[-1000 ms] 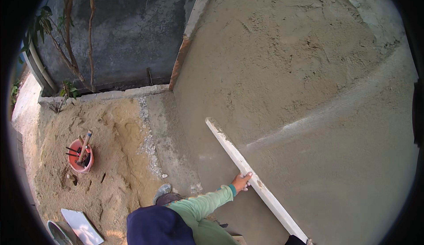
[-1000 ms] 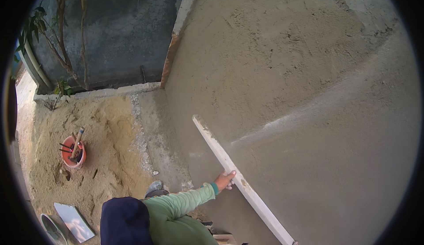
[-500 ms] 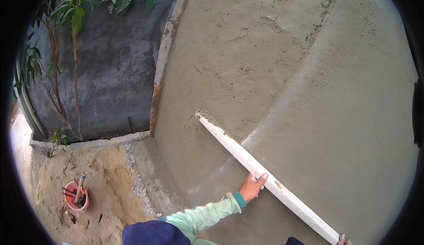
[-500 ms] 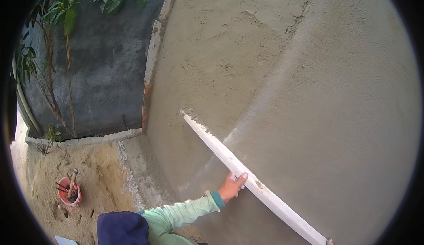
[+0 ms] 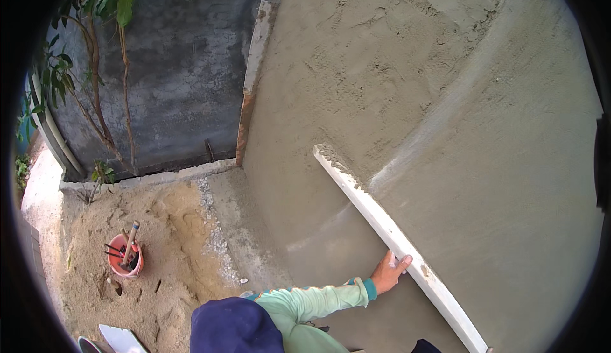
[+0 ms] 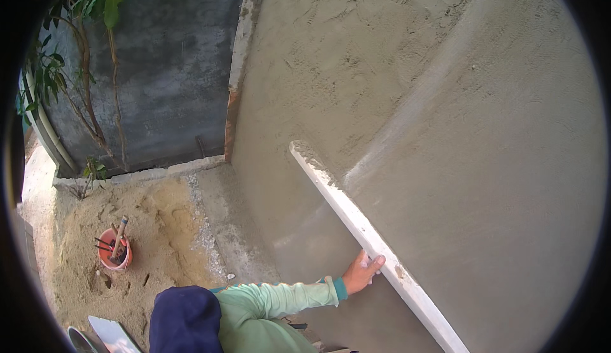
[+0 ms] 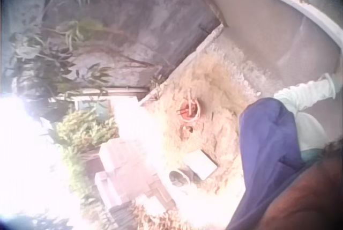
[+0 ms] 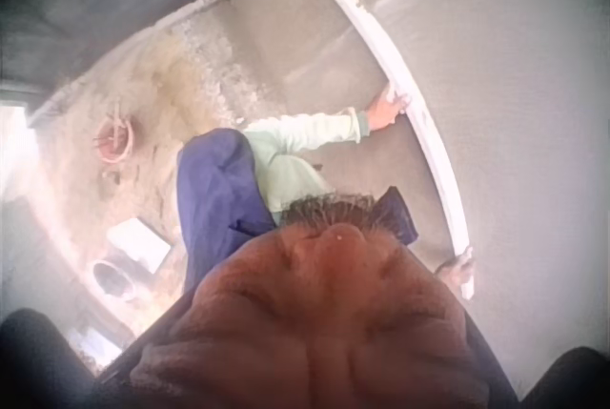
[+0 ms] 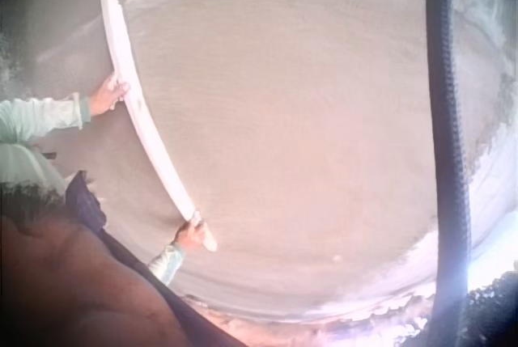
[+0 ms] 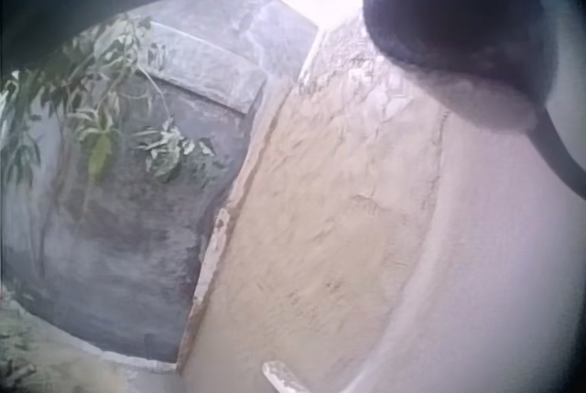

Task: The person uses a long straight edge to level and smooth a freshly poured concrete surface on a vertical wall. They repeatedly drag the tool across the wet concrete to create a flat finish. Later, the person walks to a pile of mixed concrete on the ground and uses a hoe to mix the material.

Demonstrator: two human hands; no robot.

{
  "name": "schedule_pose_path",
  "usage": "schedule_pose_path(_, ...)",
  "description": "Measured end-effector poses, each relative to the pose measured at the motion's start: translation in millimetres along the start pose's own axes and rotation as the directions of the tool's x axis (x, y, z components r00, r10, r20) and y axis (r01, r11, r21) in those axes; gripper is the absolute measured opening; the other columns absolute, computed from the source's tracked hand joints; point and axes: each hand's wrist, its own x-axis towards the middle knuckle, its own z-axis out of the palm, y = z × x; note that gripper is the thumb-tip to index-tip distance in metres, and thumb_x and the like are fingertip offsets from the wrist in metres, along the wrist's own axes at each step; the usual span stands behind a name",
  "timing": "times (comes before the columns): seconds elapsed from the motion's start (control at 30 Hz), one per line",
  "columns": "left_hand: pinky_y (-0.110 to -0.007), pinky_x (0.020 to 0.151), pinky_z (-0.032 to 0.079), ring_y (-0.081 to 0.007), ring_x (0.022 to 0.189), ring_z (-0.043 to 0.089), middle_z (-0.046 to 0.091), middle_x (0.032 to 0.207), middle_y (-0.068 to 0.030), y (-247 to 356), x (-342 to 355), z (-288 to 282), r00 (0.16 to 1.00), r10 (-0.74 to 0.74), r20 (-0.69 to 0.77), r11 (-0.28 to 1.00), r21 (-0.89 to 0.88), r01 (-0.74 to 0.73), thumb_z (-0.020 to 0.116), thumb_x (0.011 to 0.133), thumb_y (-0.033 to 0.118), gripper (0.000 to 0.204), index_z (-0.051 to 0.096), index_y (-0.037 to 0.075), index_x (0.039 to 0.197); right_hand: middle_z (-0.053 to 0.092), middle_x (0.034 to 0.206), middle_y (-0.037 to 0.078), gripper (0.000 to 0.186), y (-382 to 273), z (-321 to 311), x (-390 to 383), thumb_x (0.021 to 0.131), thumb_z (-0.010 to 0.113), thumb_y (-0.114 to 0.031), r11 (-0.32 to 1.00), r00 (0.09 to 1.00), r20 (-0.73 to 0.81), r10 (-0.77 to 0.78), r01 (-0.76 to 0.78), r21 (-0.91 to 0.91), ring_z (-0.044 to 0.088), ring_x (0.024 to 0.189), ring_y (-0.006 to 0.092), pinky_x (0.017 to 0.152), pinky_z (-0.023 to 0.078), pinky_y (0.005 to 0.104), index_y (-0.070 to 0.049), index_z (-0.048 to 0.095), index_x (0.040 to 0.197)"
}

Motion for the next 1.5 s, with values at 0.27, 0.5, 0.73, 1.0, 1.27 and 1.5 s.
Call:
schedule_pose_path(0.27, -0.036, 0.073, 0.050, -0.0234, 0.076, 0.061, 0.062, 0.086, -0.0175, 193, 92, 6, 0.923, 0.376, 0.087, 0.915, 0.123, -0.384, 0.054, 0.087, 0.064, 0.074, 0.051, -0.007, 0.105, 0.058, 0.111, 0.018, 0.053, -66, -33, 100, 0.083, 0.060, -0.006, 0.982, 0.956, -0.266, 0.126, -0.159, -0.105, 0.057, 0.099, 0.0356, 0.087, 0.046, 0.0478, -0.020, 0.054, 0.134)
schedule_pose_path(0.5, -0.036, 0.064, 0.052, -0.0262, 0.078, 0.063, 0.061, 0.085, -0.0174, 379, 182, 2, 0.773, 0.635, -0.015, 0.717, 0.384, -0.581, 0.063, 0.084, 0.058, 0.071, 0.050, -0.009, 0.103, 0.054, 0.126, 0.012, 0.056, -76, -27, 189, 0.086, 0.055, -0.007, 0.999, 0.846, -0.532, 0.037, -0.051, -0.012, 0.052, 0.105, 0.0323, 0.086, 0.039, 0.0433, -0.010, 0.044, 0.141)
schedule_pose_path(0.73, -0.051, 0.108, 0.029, -0.0439, 0.134, 0.030, 0.038, 0.140, -0.0268, 342, 168, -4, -0.064, 0.983, 0.175, -0.186, 0.922, -0.339, 0.065, 0.085, 0.042, 0.069, 0.044, 0.002, 0.137, 0.054, 0.117, 0.015, 0.052, -66, -10, 170, 0.087, 0.054, -0.009, 1.000, 0.881, -0.472, 0.028, -0.030, 0.004, 0.052, 0.102, 0.0341, 0.087, 0.039, 0.0447, -0.010, 0.046, 0.138)
schedule_pose_path(1.0, -0.064, 0.108, -0.003, -0.0354, 0.140, 0.023, 0.042, 0.144, -0.0116, 178, 82, 22, 0.127, 0.820, 0.558, -0.235, 0.530, -0.815, 0.079, 0.059, 0.058, 0.073, 0.062, 0.021, 0.120, 0.058, 0.115, 0.015, 0.049, 9, 67, -23, 0.084, 0.065, -0.025, 0.965, 0.930, -0.291, 0.225, -0.254, -0.064, 0.056, 0.106, 0.0365, 0.093, 0.043, 0.0512, -0.026, 0.056, 0.133)
schedule_pose_path(1.27, -0.064, 0.106, 0.003, -0.0249, 0.128, 0.045, 0.055, 0.131, -0.0025, 190, 72, 109, -0.182, 0.791, 0.584, -0.493, 0.431, -0.756, 0.079, 0.064, 0.040, 0.043, 0.062, 0.020, 0.098, 0.062, 0.114, 0.015, 0.035, 48, 4, -4, 0.091, 0.058, -0.022, 0.945, 0.891, -0.384, 0.243, -0.307, -0.116, 0.060, 0.102, 0.0340, 0.087, 0.050, 0.0458, -0.019, 0.062, 0.125)
schedule_pose_path(1.5, -0.061, 0.105, 0.007, -0.0209, 0.105, 0.056, 0.060, 0.115, 0.0000, 229, 89, 130, -0.282, 0.829, 0.483, -0.505, 0.428, -0.750, 0.080, 0.060, 0.039, 0.046, 0.061, 0.019, 0.096, 0.065, 0.107, 0.015, 0.031, 50, -45, 60, 0.091, 0.057, -0.018, 0.922, 0.847, -0.482, 0.225, -0.345, -0.175, 0.062, 0.096, 0.0321, 0.083, 0.051, 0.0442, -0.018, 0.064, 0.121)
